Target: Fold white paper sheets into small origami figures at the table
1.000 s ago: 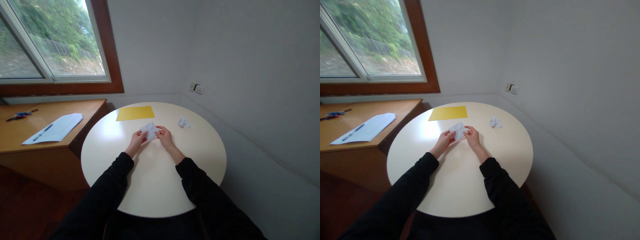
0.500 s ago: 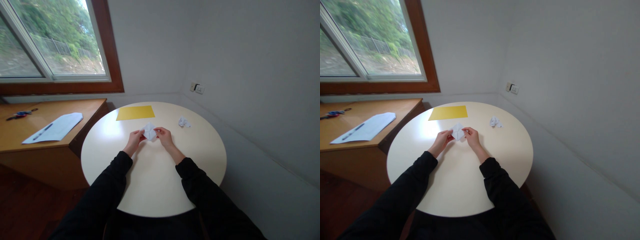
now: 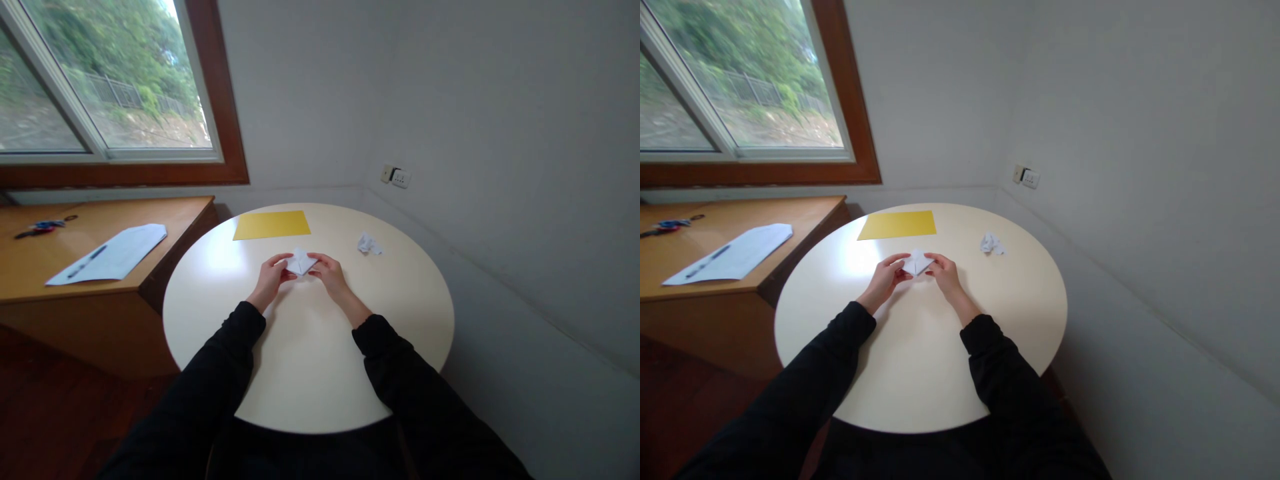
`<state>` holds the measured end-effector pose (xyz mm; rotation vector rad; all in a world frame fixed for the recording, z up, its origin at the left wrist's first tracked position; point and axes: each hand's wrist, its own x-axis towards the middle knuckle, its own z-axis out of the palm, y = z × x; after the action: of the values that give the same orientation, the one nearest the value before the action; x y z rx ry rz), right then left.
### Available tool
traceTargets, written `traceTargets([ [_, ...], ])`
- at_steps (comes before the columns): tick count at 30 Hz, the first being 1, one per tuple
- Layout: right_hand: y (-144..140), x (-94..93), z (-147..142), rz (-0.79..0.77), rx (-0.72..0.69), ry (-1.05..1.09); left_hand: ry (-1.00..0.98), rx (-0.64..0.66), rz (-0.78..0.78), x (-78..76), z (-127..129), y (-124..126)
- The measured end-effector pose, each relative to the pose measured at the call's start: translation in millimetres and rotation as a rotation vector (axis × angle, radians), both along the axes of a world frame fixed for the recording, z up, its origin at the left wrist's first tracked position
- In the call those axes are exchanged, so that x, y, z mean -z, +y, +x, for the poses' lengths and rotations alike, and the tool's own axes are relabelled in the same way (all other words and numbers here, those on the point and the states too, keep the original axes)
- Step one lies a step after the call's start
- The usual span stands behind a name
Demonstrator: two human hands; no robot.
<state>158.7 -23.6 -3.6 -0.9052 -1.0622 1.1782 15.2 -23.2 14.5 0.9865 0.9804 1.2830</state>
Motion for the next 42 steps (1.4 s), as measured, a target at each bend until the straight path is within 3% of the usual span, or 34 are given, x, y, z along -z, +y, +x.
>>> traceTargets([
  [11, 6, 7.8, 2, 0.121, 0.034, -0.186, -0.057, 0.146, 0.010, 4.1, -2, 2],
  [16, 5, 5.2, 2, 0.094, 0.088, -0.150, -0.067, 0.210, 0.065, 2.0, -1, 0],
  [20, 6, 4.8, 5, 0.037, 0.144, -0.091, 0.037, 0.307, 0.134, 1.8, -1, -5],
  [26, 11, 10.2, 8, -0.037, 0.147, -0.029, 0.259, 0.267, 0.245, 8.2, -1, -4],
  [37, 9, 7.0, 7, -0.044, 0.119, 0.053, 0.163, 0.292, 0.216, 12.4, -1, 0],
  [42, 6, 2.7, 8, -0.034, 0.027, 0.092, 0.128, 0.273, 0.218, 13.4, -3, 2],
])
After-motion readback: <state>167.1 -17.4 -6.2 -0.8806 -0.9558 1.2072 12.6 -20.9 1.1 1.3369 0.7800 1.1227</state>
